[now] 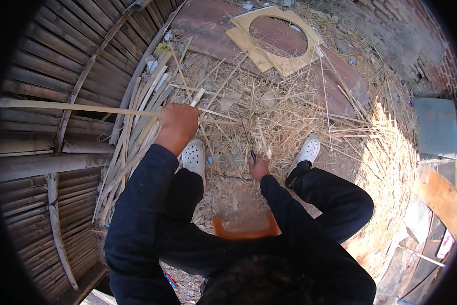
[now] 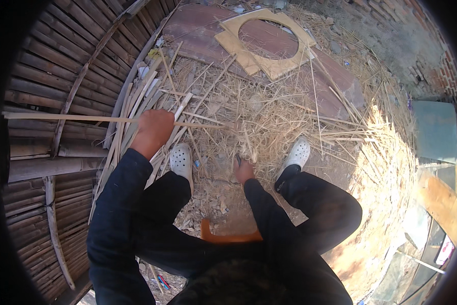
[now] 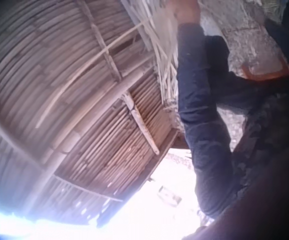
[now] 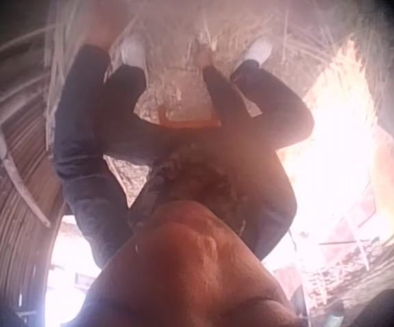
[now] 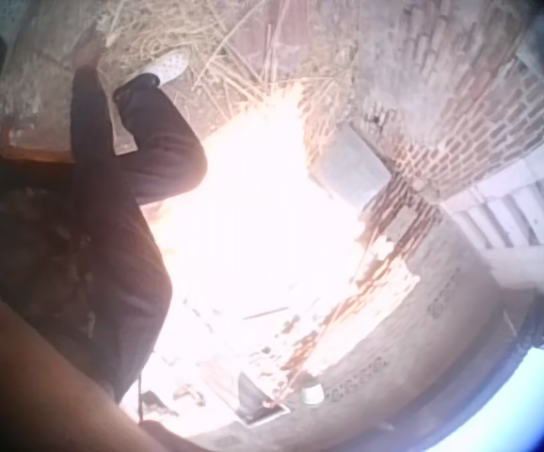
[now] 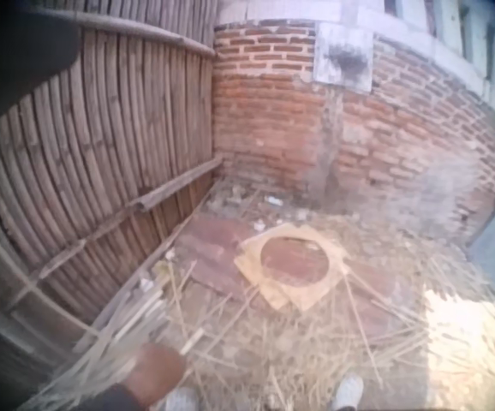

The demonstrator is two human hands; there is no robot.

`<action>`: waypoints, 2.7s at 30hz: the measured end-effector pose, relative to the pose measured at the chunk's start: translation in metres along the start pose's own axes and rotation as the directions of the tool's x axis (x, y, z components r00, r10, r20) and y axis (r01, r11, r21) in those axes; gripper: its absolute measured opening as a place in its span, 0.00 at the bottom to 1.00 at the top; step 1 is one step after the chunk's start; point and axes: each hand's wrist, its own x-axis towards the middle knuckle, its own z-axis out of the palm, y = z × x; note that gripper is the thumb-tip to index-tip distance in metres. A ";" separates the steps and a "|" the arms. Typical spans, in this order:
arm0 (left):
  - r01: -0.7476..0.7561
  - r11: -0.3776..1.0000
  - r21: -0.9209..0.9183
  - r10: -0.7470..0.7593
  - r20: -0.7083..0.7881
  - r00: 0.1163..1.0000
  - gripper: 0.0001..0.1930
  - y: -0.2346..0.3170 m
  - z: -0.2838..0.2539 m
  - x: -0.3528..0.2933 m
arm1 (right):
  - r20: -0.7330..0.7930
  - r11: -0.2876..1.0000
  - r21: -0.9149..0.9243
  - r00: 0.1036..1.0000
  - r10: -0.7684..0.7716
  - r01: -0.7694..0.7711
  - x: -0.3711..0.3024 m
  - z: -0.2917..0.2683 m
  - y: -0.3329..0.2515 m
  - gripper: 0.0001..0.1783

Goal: The person sits on a small stool and uses a red utility knife to split long bamboo poles into thin strips. They hold the bamboo vertically and slice downwards, occasionally using a larger knife to assist in separating the material. The process is repetitive, focusing on creating uniform strips from the raw bamboo.

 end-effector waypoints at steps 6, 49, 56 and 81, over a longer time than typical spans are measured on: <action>-0.004 1.000 -0.009 0.004 0.002 1.000 0.07 -0.001 0.002 0.000 | -0.188 0.981 0.107 0.972 -0.141 0.163 -0.008 -0.015 -0.023 0.24; 0.082 0.997 0.017 -0.081 -0.036 0.996 0.06 -0.005 0.020 0.003 | -0.070 0.921 0.369 0.984 0.165 -0.128 -0.022 -0.030 -0.043 0.19; 0.202 0.978 -0.061 -0.194 0.110 0.975 0.09 -0.023 0.040 0.015 | 0.043 0.970 0.146 0.981 0.188 -0.192 -0.050 -0.007 -0.010 0.20; 0.218 0.972 -0.089 -0.211 0.083 0.974 0.08 -0.016 0.022 0.010 | 0.031 0.994 0.044 0.995 0.099 -0.100 -0.053 0.009 -0.002 0.21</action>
